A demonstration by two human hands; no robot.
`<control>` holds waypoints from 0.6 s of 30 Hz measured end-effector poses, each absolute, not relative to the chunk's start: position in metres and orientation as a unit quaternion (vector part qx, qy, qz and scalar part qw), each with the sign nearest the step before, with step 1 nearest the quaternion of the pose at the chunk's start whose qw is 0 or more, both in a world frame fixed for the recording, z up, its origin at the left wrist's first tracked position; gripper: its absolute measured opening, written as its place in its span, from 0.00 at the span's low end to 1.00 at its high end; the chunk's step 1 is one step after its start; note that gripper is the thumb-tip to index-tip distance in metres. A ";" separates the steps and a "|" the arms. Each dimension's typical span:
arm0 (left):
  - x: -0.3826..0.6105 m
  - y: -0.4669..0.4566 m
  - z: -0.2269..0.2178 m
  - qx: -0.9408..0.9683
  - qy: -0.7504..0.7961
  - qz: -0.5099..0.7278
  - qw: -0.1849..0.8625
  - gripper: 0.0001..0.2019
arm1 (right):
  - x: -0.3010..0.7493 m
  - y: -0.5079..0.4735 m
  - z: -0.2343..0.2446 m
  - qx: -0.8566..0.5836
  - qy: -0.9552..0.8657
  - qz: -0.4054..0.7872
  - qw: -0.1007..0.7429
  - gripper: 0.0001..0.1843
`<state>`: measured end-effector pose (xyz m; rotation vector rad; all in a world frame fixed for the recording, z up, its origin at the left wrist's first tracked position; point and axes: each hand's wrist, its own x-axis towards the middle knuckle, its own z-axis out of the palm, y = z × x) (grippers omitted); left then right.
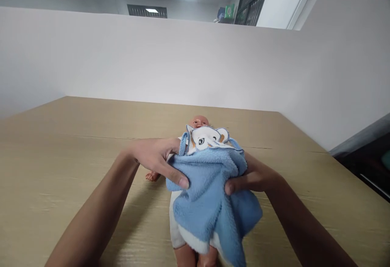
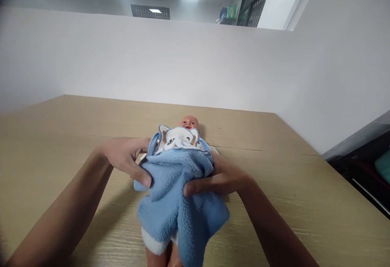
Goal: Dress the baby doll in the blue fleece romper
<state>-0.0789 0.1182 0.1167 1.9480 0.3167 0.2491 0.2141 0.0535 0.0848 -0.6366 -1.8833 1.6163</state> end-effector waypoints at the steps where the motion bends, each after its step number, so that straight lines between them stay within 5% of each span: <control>1: -0.080 0.119 0.116 0.824 0.127 0.114 0.541 0.15 | 0.214 0.053 0.083 -0.235 -0.695 0.614 0.289 0.43; 5: -0.078 0.121 0.113 0.804 0.116 0.142 0.566 0.12 | 0.208 0.049 0.084 -0.226 -0.707 0.645 0.182 0.32; 9: -0.074 0.118 0.112 0.796 0.133 0.145 0.573 0.15 | 0.201 0.047 0.089 -0.175 -0.718 0.668 0.090 0.34; 18: -0.071 0.103 0.108 0.746 0.062 0.074 0.659 0.30 | 0.212 0.043 0.069 -0.256 -0.657 0.664 0.250 0.47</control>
